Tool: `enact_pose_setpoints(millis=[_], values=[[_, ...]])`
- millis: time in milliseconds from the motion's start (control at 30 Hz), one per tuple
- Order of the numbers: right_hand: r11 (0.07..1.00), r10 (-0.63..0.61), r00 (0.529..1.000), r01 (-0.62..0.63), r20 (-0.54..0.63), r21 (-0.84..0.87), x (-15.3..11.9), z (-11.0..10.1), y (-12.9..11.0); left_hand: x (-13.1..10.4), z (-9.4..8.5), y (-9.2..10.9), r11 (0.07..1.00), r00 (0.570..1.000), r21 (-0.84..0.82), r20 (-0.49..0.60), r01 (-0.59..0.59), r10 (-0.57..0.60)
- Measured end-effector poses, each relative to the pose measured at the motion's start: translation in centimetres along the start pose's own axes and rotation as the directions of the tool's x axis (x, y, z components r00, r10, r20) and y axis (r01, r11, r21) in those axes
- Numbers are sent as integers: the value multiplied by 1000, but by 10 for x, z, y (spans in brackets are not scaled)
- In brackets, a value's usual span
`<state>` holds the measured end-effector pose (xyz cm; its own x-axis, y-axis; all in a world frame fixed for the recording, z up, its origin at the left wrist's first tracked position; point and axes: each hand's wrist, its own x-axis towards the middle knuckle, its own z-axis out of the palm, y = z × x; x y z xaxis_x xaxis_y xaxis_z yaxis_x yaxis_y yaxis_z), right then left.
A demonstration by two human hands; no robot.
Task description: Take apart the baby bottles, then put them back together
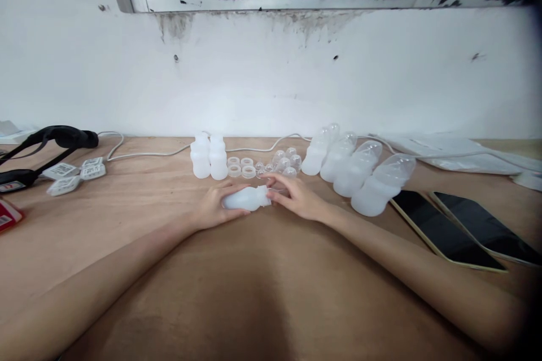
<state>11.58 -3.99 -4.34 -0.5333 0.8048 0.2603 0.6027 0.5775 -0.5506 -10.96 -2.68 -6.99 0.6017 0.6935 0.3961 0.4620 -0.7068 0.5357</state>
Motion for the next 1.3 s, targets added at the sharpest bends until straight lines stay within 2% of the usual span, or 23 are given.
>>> enact_pose_setpoints(millis=[67,133,233,300,367,467,567,633,733,800,867,1067,1200,1300], values=[[988,-150,988,151,18,-40,-1,-5,0,1,0,-2,1000,1000,-25,-8,7,-7],[967,-239,970,242,42,-76,-2,-6,1,1,0,-3,999,1000,-36,-13,6,-7],[966,-240,970,236,-28,-107,-3,1,2,0,1,-2,1000,1000,-27,2,-3,3],[989,-137,989,134,-58,-56,-4,8,1,-1,2,1,1000,1000,4,2,-29,29],[996,38,998,-34,-51,82,-4,16,0,-2,4,4,996,997,61,-17,-68,69],[924,255,965,-261,59,279,-3,24,-1,-4,8,6,983,991,149,-56,-109,119],[897,327,933,-356,150,262,-2,23,-3,-3,8,4,981,992,162,-51,-102,112],[945,286,953,-298,100,138,-1,18,-4,-1,7,2,992,996,107,-41,-71,76],[991,14,998,-23,-66,-133,-3,10,-5,2,3,-1,999,999,-18,-29,-43,42],[961,-158,984,135,-80,-242,-4,8,-4,3,2,-3,998,1000,-60,-14,-26,26],[955,-196,979,178,-53,-239,-5,8,-3,3,1,-3,999,1000,-50,6,-3,4],[995,51,996,-57,-70,-77,-3,15,-7,-2,5,4,994,997,94,-36,-64,67],[988,144,985,-148,-97,-33,-2,18,-10,-4,10,4,972,990,207,-61,-114,129],[978,203,977,-199,-64,64,-2,22,-10,-4,11,1,948,984,284,-69,-140,166]])
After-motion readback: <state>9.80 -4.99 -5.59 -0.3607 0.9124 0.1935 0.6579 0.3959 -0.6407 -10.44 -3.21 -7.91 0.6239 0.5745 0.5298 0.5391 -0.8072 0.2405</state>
